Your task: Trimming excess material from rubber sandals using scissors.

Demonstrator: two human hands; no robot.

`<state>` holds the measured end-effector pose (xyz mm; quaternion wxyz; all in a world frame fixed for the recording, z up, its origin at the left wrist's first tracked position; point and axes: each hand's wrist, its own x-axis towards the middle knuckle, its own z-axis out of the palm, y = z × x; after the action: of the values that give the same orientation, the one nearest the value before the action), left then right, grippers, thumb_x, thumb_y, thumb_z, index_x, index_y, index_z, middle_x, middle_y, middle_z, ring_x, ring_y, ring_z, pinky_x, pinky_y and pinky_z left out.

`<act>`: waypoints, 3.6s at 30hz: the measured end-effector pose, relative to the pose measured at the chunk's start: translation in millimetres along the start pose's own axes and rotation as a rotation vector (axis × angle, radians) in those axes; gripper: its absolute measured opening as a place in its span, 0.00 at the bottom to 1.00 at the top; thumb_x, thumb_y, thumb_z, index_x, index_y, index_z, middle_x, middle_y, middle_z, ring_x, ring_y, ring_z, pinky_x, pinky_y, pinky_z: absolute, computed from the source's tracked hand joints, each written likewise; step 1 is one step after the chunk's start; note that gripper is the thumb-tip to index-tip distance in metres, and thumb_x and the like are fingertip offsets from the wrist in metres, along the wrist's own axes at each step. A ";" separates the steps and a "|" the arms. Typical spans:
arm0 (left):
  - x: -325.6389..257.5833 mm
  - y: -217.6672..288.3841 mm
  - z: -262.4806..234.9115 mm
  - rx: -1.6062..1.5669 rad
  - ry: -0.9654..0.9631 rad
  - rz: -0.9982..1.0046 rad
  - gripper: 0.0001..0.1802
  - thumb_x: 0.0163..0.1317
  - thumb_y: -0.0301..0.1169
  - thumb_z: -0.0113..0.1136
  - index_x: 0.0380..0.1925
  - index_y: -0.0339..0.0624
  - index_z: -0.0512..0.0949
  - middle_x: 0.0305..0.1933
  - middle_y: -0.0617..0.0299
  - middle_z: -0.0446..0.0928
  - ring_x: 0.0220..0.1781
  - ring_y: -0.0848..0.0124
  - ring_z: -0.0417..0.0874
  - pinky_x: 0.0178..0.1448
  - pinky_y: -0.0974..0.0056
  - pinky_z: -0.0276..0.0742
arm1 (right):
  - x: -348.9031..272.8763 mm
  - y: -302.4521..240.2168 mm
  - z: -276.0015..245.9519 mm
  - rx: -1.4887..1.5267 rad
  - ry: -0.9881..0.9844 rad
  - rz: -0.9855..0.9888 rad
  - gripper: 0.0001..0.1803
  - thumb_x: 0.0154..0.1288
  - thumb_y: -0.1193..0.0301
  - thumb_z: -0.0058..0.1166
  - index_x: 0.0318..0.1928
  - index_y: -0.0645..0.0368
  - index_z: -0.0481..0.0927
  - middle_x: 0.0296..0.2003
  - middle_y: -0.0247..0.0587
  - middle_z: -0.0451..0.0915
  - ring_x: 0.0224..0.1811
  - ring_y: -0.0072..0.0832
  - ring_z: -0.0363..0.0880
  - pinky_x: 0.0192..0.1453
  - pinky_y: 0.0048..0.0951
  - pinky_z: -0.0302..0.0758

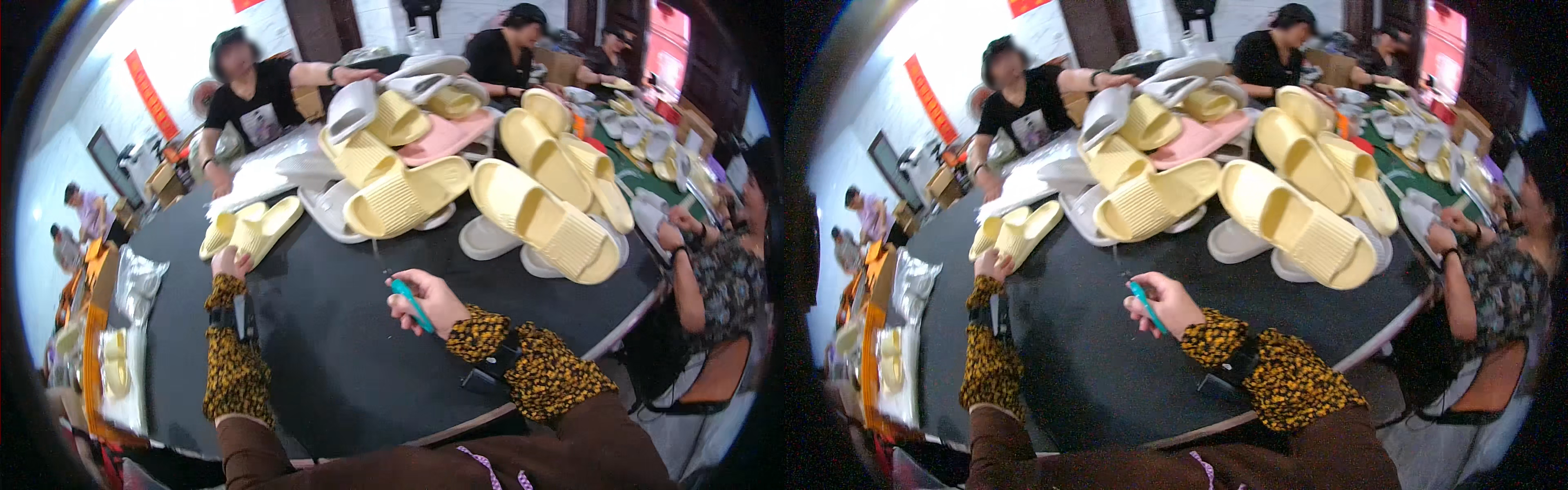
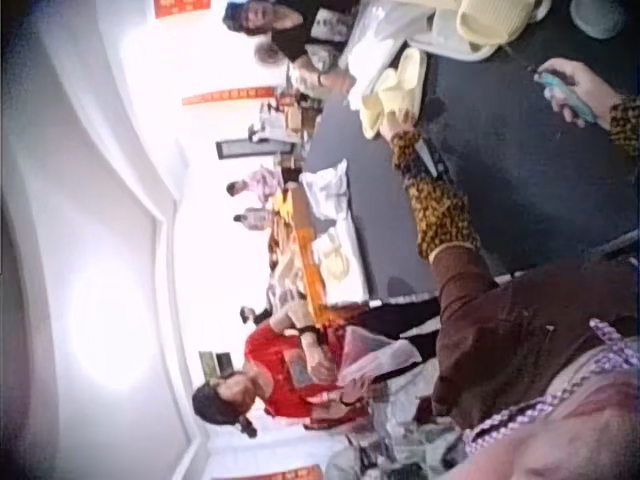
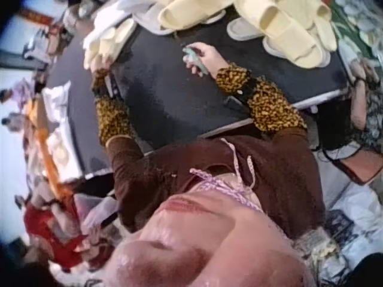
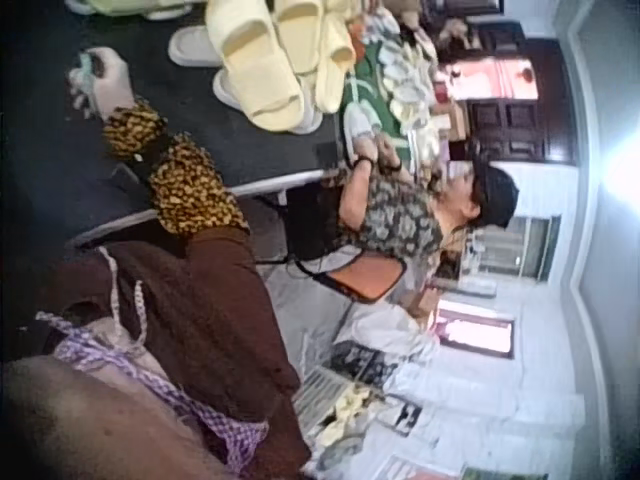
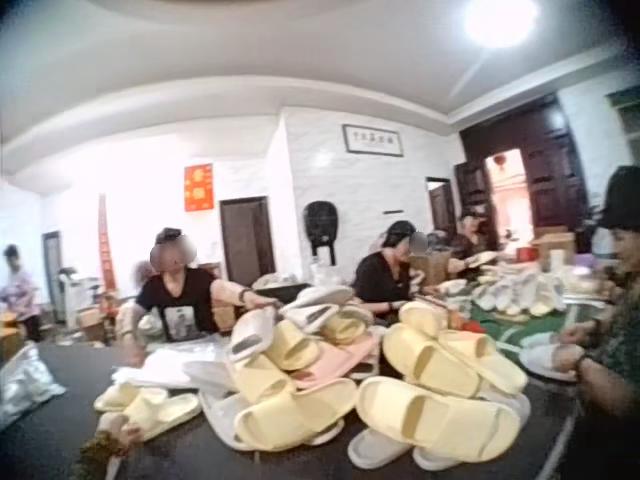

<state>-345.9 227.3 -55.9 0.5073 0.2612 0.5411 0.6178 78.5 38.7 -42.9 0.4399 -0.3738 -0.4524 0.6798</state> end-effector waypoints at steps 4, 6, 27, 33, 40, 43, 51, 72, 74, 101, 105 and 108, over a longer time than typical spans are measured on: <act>-7.4 2.9 19.3 -0.021 0.157 -0.033 0.20 0.57 0.26 0.49 0.48 0.33 0.59 0.47 0.47 0.62 0.41 0.53 0.74 0.41 0.50 0.74 | 1.3 -0.1 0.0 -0.034 -0.003 0.015 0.21 0.58 0.70 0.56 0.51 0.62 0.68 0.26 0.37 0.76 0.19 0.17 0.74 0.16 0.16 0.69; -6.6 -0.1 5.7 -0.079 0.151 -0.095 0.14 0.56 0.25 0.49 0.42 0.36 0.63 0.40 0.50 0.66 0.37 0.54 0.75 0.37 0.52 0.75 | 2.5 -0.5 4.4 -0.017 -0.014 0.017 0.21 0.58 0.71 0.56 0.51 0.62 0.68 0.27 0.38 0.76 0.19 0.17 0.74 0.16 0.16 0.69; -298.1 3.4 44.8 0.578 -0.720 -0.208 0.21 0.62 0.25 0.46 0.55 0.31 0.62 0.31 0.53 0.77 0.22 0.68 0.80 0.27 0.66 0.80 | 1.7 0.4 1.8 -0.056 0.040 -0.050 0.19 0.59 0.73 0.54 0.50 0.61 0.68 0.26 0.36 0.75 0.19 0.17 0.74 0.17 0.17 0.69; -289.9 38.9 44.6 1.075 -0.514 0.117 0.17 0.59 0.26 0.50 0.48 0.33 0.70 0.28 0.55 0.79 0.20 0.76 0.76 0.25 0.72 0.73 | 1.6 2.9 4.4 -0.068 0.053 -0.055 0.19 0.58 0.73 0.54 0.50 0.62 0.68 0.26 0.36 0.75 0.19 0.17 0.73 0.16 0.16 0.68; -240.9 36.4 49.1 1.721 -0.502 0.745 0.31 0.53 0.37 0.59 0.58 0.44 0.64 0.63 0.43 0.58 0.65 0.50 0.59 0.64 0.50 0.57 | -0.1 3.0 3.6 -0.100 0.029 -0.054 0.23 0.58 0.69 0.57 0.52 0.64 0.67 0.26 0.38 0.75 0.19 0.16 0.72 0.16 0.16 0.67; -207.5 32.7 50.3 1.835 -0.496 0.581 0.36 0.51 0.42 0.60 0.60 0.47 0.61 0.67 0.44 0.52 0.70 0.48 0.49 0.69 0.47 0.46 | 0.6 4.4 3.2 -0.097 0.034 -0.051 0.21 0.58 0.70 0.57 0.50 0.63 0.68 0.26 0.37 0.75 0.19 0.16 0.73 0.16 0.16 0.68; -180.8 18.4 53.8 1.744 -0.634 0.558 0.25 0.50 0.29 0.53 0.52 0.42 0.69 0.38 0.51 0.75 0.45 0.58 0.75 0.53 0.56 0.67 | 2.6 8.0 3.5 -0.101 -0.006 -0.036 0.19 0.59 0.71 0.55 0.50 0.61 0.69 0.26 0.37 0.76 0.19 0.17 0.74 0.15 0.16 0.69; -217.2 22.6 62.4 1.552 -0.465 0.460 0.21 0.49 0.37 0.60 0.38 0.31 0.73 0.30 0.50 0.77 0.31 0.60 0.80 0.38 0.59 0.76 | 0.3 0.9 3.8 -0.081 -0.010 -0.057 0.21 0.57 0.70 0.57 0.50 0.62 0.68 0.26 0.36 0.76 0.18 0.15 0.73 0.15 0.16 0.67; -203.9 25.7 52.2 1.135 -0.415 0.157 0.16 0.53 0.33 0.58 0.36 0.29 0.72 0.28 0.56 0.75 0.26 0.67 0.79 0.30 0.63 0.77 | -0.9 0.0 3.0 -0.106 -0.028 -0.088 0.24 0.57 0.68 0.58 0.51 0.64 0.67 0.25 0.37 0.75 0.17 0.16 0.72 0.14 0.16 0.66; -254.1 -48.1 99.1 -0.104 -0.371 0.398 0.27 0.59 0.18 0.46 0.60 0.35 0.56 0.58 0.50 0.66 0.57 0.62 0.71 0.59 0.60 0.69 | -5.4 17.1 3.8 -0.659 -0.062 -0.303 0.26 0.51 0.62 0.61 0.48 0.59 0.69 0.30 0.52 0.79 0.35 0.43 0.80 0.39 0.35 0.74; -251.4 -50.3 93.9 -0.063 -0.351 0.425 0.28 0.58 0.18 0.46 0.61 0.36 0.55 0.60 0.50 0.64 0.60 0.61 0.69 0.61 0.59 0.67 | -7.9 7.5 9.5 -0.773 -0.107 -0.260 0.22 0.55 0.71 0.58 0.50 0.59 0.67 0.31 0.41 0.80 0.34 0.27 0.81 0.41 0.28 0.75; -250.1 -53.4 92.8 -0.073 -0.350 0.441 0.30 0.57 0.17 0.46 0.62 0.37 0.55 0.61 0.51 0.63 0.60 0.61 0.68 0.61 0.59 0.66 | -3.8 17.7 4.7 -0.686 -0.113 -0.295 0.25 0.52 0.63 0.60 0.48 0.60 0.69 0.28 0.50 0.79 0.33 0.41 0.80 0.37 0.34 0.75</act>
<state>-159.4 31.9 -23.4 0.4556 0.4568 0.3527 0.6778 70.9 30.1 -57.7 0.3567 -0.3922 -0.7262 0.4378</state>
